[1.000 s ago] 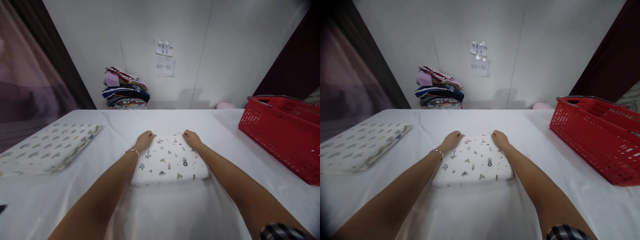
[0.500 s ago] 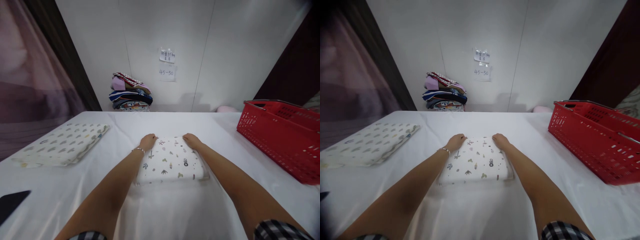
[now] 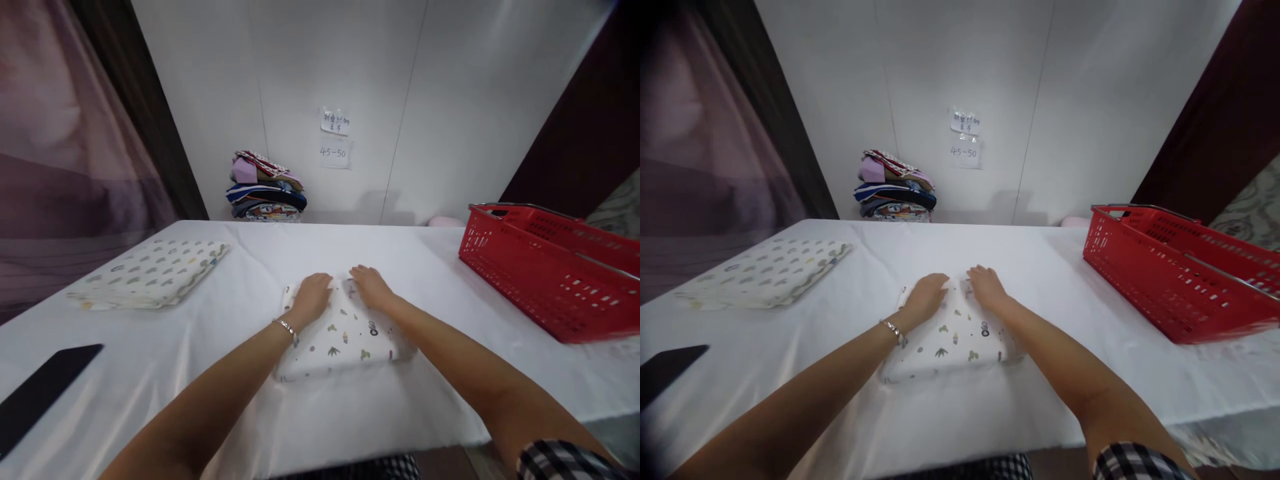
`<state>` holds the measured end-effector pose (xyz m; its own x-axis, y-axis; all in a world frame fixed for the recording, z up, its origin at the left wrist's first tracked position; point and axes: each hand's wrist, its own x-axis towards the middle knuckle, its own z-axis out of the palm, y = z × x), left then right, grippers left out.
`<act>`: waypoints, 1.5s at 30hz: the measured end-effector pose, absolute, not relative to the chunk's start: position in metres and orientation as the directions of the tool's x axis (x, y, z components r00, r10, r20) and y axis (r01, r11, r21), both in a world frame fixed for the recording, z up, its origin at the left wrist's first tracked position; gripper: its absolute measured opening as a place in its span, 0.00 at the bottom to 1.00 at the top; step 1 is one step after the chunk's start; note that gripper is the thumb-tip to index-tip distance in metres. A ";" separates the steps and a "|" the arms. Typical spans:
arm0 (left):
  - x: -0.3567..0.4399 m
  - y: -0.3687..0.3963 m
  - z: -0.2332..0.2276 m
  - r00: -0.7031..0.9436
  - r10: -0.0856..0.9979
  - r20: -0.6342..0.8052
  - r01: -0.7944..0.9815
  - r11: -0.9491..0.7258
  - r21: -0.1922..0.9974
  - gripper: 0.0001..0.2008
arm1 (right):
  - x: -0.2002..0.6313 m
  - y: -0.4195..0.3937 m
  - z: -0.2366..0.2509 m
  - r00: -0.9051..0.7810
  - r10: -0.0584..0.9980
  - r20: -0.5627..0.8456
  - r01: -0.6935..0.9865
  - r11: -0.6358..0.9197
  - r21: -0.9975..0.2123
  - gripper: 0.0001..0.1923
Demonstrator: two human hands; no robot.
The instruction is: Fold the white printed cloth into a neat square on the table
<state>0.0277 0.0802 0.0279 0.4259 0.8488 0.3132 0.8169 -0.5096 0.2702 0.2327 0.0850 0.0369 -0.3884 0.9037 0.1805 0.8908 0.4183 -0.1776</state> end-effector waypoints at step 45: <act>-0.011 0.077 0.014 0.063 0.990 0.128 0.938 -0.102 0.332 0.21 | 0.284 0.012 0.009 0.025 1.000 0.016 0.784 -0.010 -0.621 0.33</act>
